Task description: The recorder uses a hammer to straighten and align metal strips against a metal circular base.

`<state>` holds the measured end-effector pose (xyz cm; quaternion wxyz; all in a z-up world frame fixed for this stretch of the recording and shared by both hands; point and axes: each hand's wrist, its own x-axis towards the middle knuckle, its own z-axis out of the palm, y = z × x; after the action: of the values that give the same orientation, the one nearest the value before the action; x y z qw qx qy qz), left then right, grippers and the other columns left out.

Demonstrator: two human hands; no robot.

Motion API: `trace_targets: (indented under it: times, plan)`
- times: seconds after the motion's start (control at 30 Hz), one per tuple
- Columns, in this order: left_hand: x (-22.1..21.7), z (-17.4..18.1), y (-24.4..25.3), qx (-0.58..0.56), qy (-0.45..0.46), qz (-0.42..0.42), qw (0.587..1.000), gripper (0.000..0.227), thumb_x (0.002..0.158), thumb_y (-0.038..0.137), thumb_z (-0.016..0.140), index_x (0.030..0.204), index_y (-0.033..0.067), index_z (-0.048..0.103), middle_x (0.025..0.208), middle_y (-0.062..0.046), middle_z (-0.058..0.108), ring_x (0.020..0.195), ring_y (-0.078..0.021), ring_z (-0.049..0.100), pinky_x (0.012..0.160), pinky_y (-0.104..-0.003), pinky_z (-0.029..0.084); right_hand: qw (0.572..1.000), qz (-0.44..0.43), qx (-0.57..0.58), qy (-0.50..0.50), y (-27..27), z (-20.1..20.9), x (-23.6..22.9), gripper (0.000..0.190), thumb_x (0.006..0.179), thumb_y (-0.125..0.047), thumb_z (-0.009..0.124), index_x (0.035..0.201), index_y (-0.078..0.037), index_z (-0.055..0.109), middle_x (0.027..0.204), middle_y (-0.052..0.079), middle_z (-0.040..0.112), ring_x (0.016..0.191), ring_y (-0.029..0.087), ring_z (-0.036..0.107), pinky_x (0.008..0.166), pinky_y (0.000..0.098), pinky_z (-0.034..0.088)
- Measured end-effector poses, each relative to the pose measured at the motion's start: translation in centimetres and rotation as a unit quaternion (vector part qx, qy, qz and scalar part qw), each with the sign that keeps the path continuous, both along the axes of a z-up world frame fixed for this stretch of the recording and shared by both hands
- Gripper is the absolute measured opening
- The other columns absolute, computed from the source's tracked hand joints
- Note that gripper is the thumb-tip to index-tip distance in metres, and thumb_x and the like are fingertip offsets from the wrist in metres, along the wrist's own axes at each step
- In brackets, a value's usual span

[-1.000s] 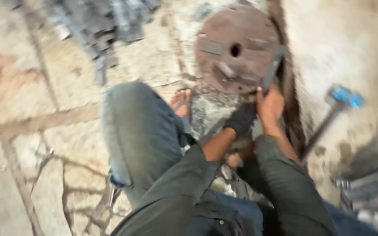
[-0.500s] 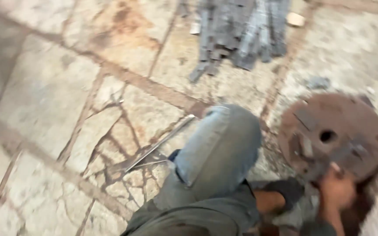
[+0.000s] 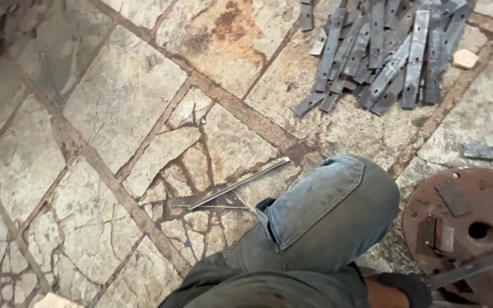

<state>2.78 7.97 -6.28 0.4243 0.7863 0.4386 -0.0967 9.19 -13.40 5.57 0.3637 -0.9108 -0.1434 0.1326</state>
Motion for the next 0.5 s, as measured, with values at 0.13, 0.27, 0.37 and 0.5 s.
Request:
trace_targets:
  times: [0.13,0.27,0.37,0.5]
  plan:
    - [2.3,-2.8,2.5,0.01,-0.011,-0.008,1.0,0.05,0.103,0.04,0.037,0.122,0.0037,0.067,0.121,-0.028,0.068,0.111,-0.0473,0.065,0.095,-0.059,0.05,0.998,-0.031,0.012,0.052,1.5,-4.2,0.6,0.042,0.107,-0.039,0.065,0.113,0.002,0.069,0.084,0.013,0.064,0.073,0.027,0.059,0.064,0.0423,0.047]
    - [3.5,-2.4,-4.3,-0.04,-0.031,-0.093,0.994,0.05,0.103,0.038,0.035,0.12,0.0037,0.067,0.119,-0.028,0.069,0.109,-0.047,0.066,0.094,-0.06,0.05,0.985,-0.148,-0.021,0.089,-6.2,-2.1,-3.7,0.042,0.106,-0.039,0.067,0.11,0.002,0.069,0.078,0.011,0.063,0.067,0.024,0.057,0.06,0.0399,0.046]
    - [4.2,-4.4,-11.1,-0.09,-0.044,-0.185,0.978,0.05,0.104,0.037,0.034,0.119,0.0037,0.068,0.118,-0.028,0.07,0.108,-0.0468,0.067,0.093,-0.06,0.051,0.956,-0.27,-0.042,0.112,-9.3,2.5,-8.5,0.042,0.105,-0.039,0.068,0.107,0.002,0.069,0.074,0.009,0.062,0.063,0.021,0.055,0.056,0.0381,0.045]
    - [0.4,2.8,-12.3,-0.172,-0.018,-0.271,0.947,0.053,0.102,0.042,0.035,0.137,0.0051,0.05,0.122,-0.029,0.066,0.111,-0.048,0.065,0.094,-0.06,0.05,0.888,-0.435,-0.047,0.144,-4.6,11.6,-15.3,0.042,0.104,-0.04,0.069,0.103,0.002,0.069,0.068,0.007,0.06,0.058,0.018,0.053,0.052,0.0358,0.043]
